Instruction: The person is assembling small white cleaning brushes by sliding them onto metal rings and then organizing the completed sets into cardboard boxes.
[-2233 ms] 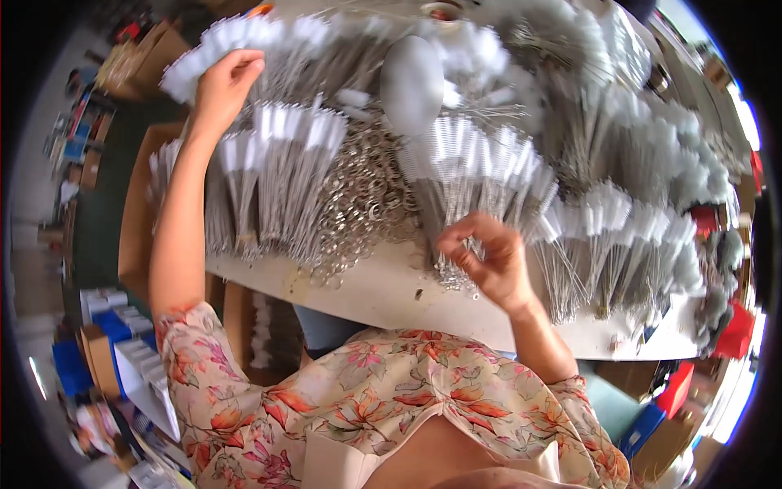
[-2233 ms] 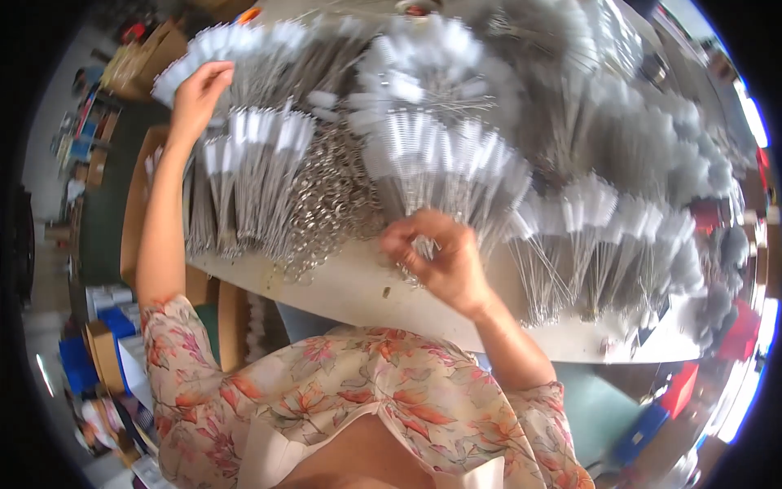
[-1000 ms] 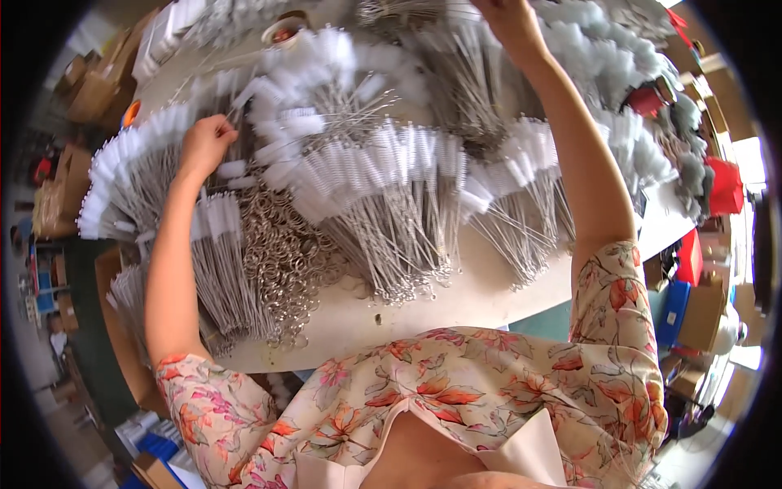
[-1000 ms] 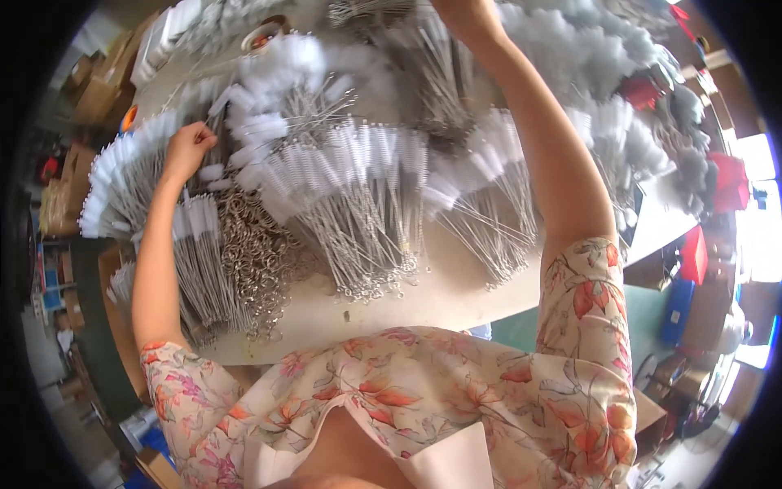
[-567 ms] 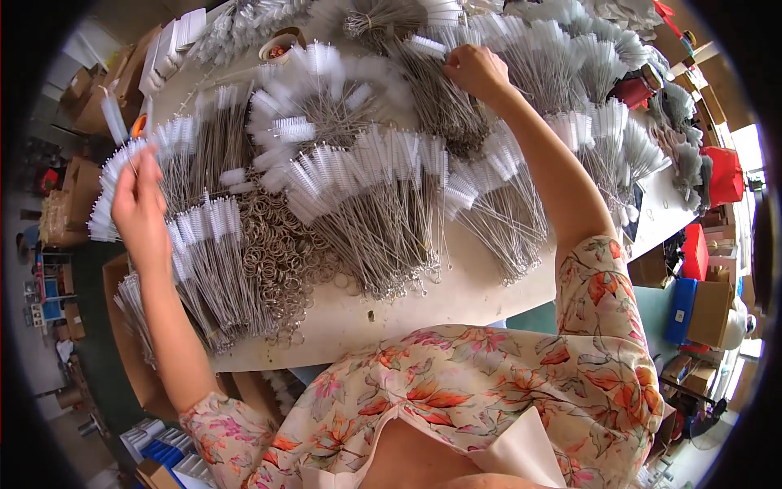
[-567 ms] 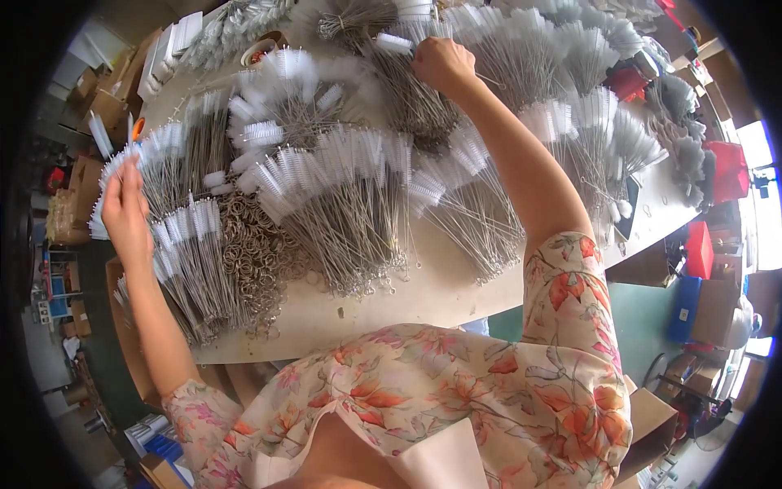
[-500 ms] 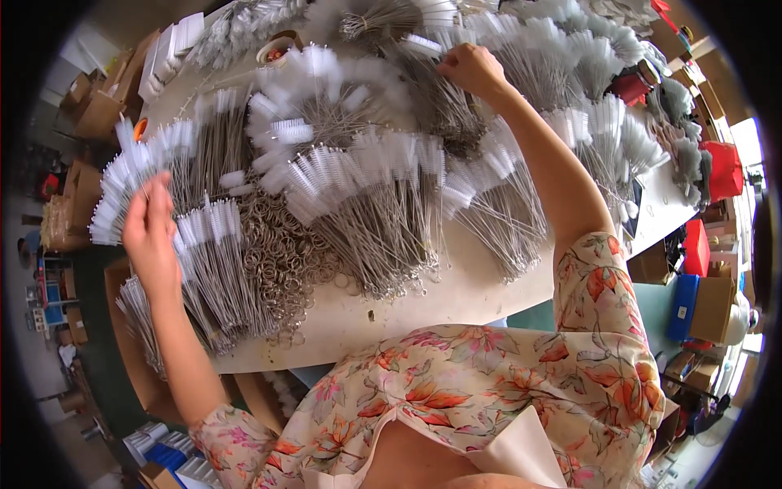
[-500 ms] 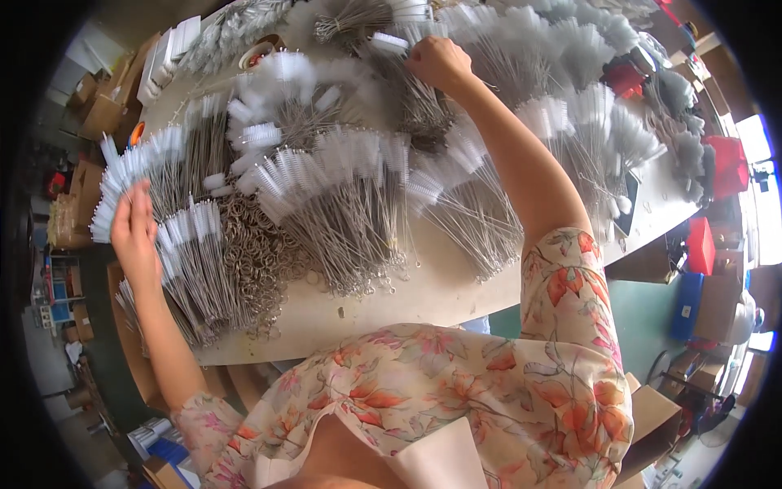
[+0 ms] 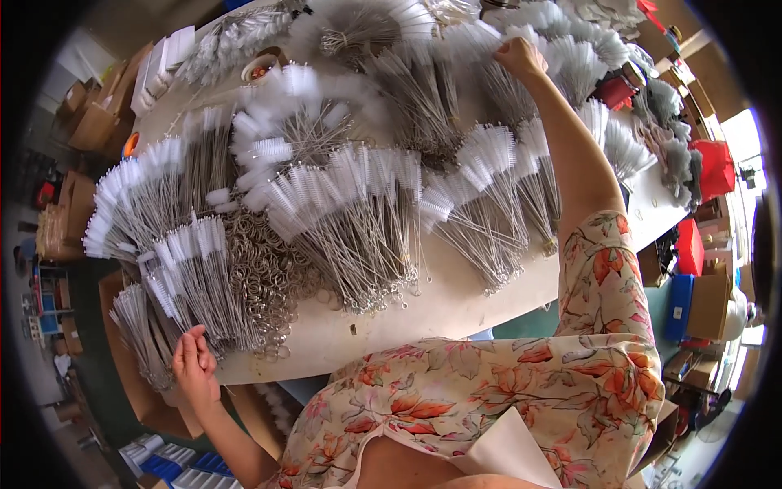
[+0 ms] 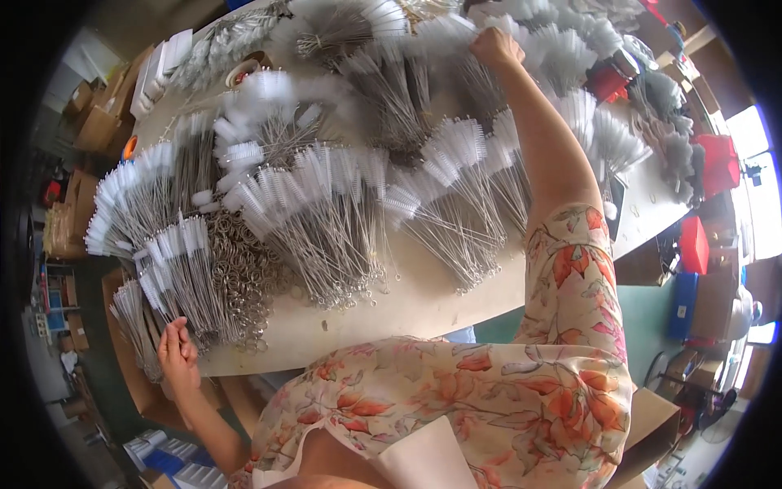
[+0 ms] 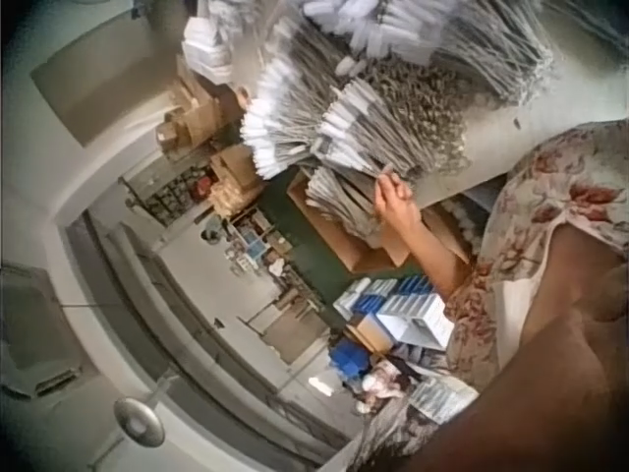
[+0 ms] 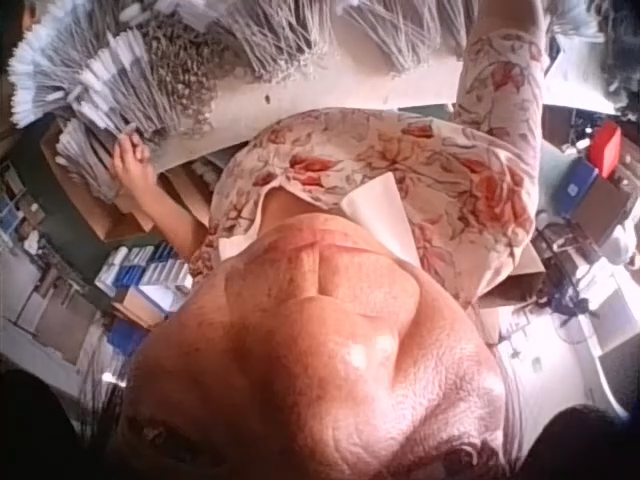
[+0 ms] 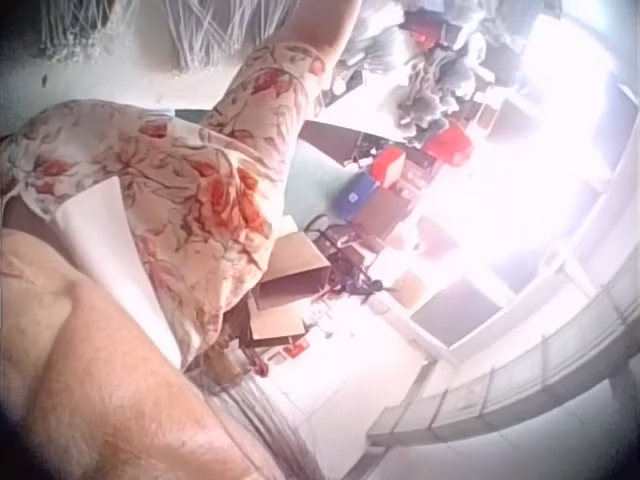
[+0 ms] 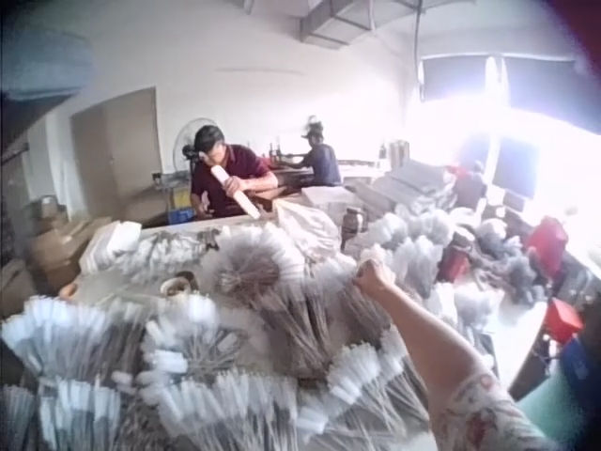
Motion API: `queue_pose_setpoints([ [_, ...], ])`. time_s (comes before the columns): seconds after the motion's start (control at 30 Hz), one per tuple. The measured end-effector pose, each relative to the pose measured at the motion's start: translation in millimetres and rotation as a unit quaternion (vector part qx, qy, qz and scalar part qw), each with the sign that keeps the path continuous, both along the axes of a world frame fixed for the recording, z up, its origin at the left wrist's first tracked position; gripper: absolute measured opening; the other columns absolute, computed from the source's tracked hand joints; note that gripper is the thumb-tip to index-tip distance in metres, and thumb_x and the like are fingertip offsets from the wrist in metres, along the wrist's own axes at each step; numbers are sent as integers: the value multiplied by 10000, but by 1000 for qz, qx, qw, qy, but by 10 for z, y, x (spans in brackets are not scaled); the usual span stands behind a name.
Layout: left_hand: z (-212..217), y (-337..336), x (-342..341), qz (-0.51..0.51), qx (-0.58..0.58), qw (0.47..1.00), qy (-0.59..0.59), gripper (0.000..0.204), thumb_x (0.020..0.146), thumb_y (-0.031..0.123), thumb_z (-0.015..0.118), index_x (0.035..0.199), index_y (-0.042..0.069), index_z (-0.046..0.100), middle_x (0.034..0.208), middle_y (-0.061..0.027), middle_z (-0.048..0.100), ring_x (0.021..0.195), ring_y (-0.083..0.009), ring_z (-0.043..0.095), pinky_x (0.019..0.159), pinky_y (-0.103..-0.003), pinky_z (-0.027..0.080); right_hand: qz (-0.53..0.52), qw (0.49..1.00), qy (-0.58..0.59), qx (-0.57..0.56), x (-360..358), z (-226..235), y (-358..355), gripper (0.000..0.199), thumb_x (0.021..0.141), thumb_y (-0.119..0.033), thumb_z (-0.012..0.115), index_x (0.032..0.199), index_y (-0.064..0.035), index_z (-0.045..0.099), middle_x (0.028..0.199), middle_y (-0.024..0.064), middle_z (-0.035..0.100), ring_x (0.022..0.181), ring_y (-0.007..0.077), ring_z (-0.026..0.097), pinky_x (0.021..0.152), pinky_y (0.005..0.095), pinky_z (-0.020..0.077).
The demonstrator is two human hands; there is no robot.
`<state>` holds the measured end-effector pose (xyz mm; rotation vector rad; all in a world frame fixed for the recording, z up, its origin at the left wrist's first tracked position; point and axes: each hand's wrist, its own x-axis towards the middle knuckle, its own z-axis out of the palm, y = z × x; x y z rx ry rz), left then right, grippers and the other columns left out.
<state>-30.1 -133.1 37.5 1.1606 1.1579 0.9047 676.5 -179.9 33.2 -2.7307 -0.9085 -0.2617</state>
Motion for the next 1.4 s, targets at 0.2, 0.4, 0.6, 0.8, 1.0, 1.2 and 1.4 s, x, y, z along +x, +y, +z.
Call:
queue_pose_setpoints([
  [0.2, -72, -112, 201, -12, 24, 997, -67, 266, 921, 208, 475, 941, -30, 592, 687, 16, 448, 502, -26, 329, 406, -180, 240, -33, 998, -52, 8, -39, 228, -36, 252, 756, -377, 561, 898, -195, 663, 913, 94, 654, 894, 299, 609, 765, 415, 470],
  [0.4, 236, -193, 1017, -122, 126, 981, -84, 261, 927, 173, 452, 1028, -24, 590, 608, 42, 399, 465, -13, 267, 394, -170, 195, 335, 688, 366, 530, -1992, 1013, -180, 218, 903, -213, 432, 823, -43, 545, 737, 38, 526, 626, 132, 544, 589, 272, 487],
  [0.6, 394, -444, 2021, -243, 308, 913, -109, 258, 837, -45, 532, 1094, -25, 542, 685, -15, 539, 526, -56, 510, 465, -188, 420, 445, 518, 580, 445, -3511, 584, -445, 263, 909, -243, 503, 992, 4, 534, 974, 48, 560, 953, 180, 545, 826, 303, 436],
  [0.8, 209, -448, 1903, -77, 433, 874, -205, 116, 792, -57, 525, 896, -17, 557, 884, -85, 559, 709, -165, 583, 709, -250, 511, 434, 695, 365, 442, -3864, 412, -724, 276, 874, -248, 557, 1016, -20, 619, 1053, 75, 541, 1029, 163, 458, 892, 315, 367],
  [1.0, -219, -734, 1726, -125, 605, 783, -72, 158, 745, 33, 638, 894, 8, 592, 909, -90, 570, 772, -192, 587, 672, -264, 510, 249, 369, 792, 418, -4099, -154, -823, 307, 946, -285, 401, 977, -29, 567, 923, 82, 614, 889, 174, 571, 818, 298, 460],
  [1.2, -482, -944, 1474, -170, 637, 751, 29, 320, 689, 60, 670, 1005, 71, 628, 997, -56, 535, 872, -214, 529, 742, -314, 461, 229, 218, 845, 431, -4128, -25, -993, 233, 936, -288, 432, 948, -69, 513, 670, -35, 457, 616, 88, 429, 609, 227, 397],
  [1.4, -672, -986, 1332, -206, 568, 797, -5, 333, 674, 17, 702, 990, 82, 616, 917, -59, 561, 773, -200, 550, 643, -290, 464, 446, 831, 330, -41, -3685, 460, -1299, 167, 841, -170, 552, 765, -27, 595, 573, 24, 549, 540, 78, 523, 506, 235, 411],
])
